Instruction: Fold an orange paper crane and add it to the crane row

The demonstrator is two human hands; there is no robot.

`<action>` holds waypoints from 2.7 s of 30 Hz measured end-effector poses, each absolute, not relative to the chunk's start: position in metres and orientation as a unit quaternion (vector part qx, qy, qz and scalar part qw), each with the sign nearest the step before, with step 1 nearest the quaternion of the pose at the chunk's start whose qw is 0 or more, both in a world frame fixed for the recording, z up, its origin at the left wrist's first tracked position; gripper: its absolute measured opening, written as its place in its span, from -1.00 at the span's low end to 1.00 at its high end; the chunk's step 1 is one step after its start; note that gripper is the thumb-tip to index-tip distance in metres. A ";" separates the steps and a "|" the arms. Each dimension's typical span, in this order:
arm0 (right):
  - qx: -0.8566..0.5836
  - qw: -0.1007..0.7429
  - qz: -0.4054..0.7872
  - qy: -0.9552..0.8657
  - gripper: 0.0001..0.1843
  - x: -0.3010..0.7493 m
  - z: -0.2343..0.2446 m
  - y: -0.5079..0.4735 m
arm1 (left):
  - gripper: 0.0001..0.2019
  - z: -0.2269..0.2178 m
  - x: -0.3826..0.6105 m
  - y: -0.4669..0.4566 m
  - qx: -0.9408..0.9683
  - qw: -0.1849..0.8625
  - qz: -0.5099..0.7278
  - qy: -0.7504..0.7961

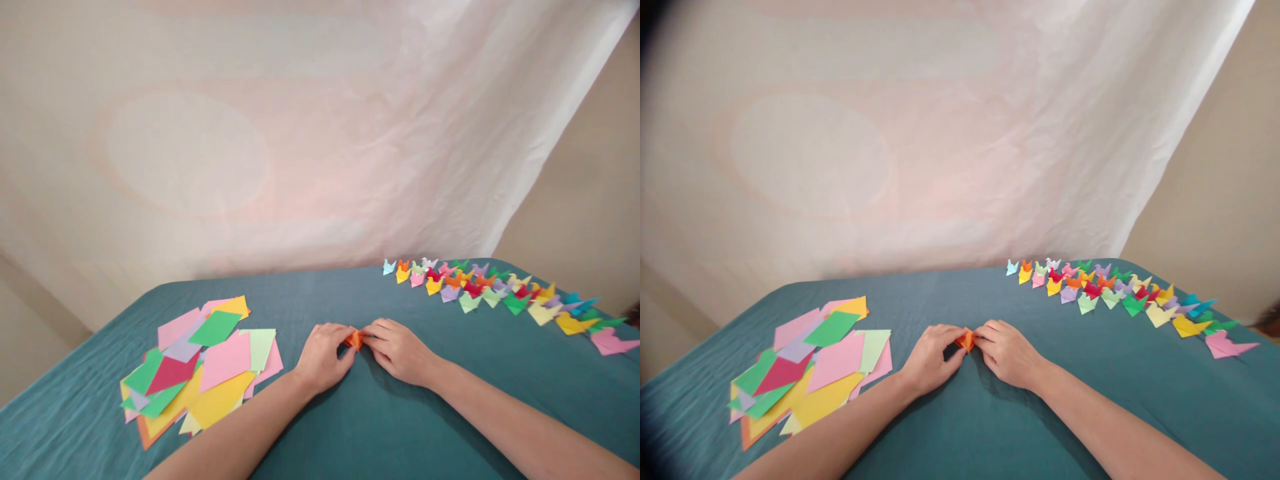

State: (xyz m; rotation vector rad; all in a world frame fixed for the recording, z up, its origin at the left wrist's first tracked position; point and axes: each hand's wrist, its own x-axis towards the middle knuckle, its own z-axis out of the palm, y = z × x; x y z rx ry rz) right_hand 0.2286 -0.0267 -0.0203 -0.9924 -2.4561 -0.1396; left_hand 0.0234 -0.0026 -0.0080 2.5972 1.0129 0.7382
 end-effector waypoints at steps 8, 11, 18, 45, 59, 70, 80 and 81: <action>-0.372 0.246 -0.045 -0.894 -0.66 0.228 -0.022 -0.027 | -0.73 -0.010 0.023 -0.002 0.892 0.122 0.258 0.351; -0.376 0.244 -0.039 -0.893 -0.67 0.228 -0.020 -0.028 | -0.73 -0.011 0.023 -0.002 0.889 0.125 0.263 0.352; -0.383 0.247 -0.040 -0.889 -0.66 0.228 -0.022 -0.027 | -0.75 -0.013 0.024 0.000 0.879 0.148 0.280 0.357; -0.393 0.247 -0.029 -0.885 -0.57 0.228 -0.023 -0.027 | -0.95 -0.012 0.023 0.001 0.886 0.102 0.260 0.371; -0.400 0.260 -0.004 -0.879 -0.57 0.229 -0.027 -0.025 | -0.83 -0.013 0.023 -0.001 0.914 0.004 0.230 0.335; -0.407 0.250 -0.011 -0.878 -0.60 0.229 -0.027 -0.026 | -0.86 -0.009 0.023 -0.003 0.927 -0.019 0.203 0.316; -0.461 0.398 0.147 -0.779 -0.71 0.230 -0.034 -0.018 | -0.84 -0.007 0.024 -0.003 0.929 -0.014 0.193 0.314; -0.477 0.410 0.171 -0.759 -0.74 0.230 -0.035 -0.017 | -0.84 -0.007 0.024 -0.003 0.929 -0.013 0.191 0.316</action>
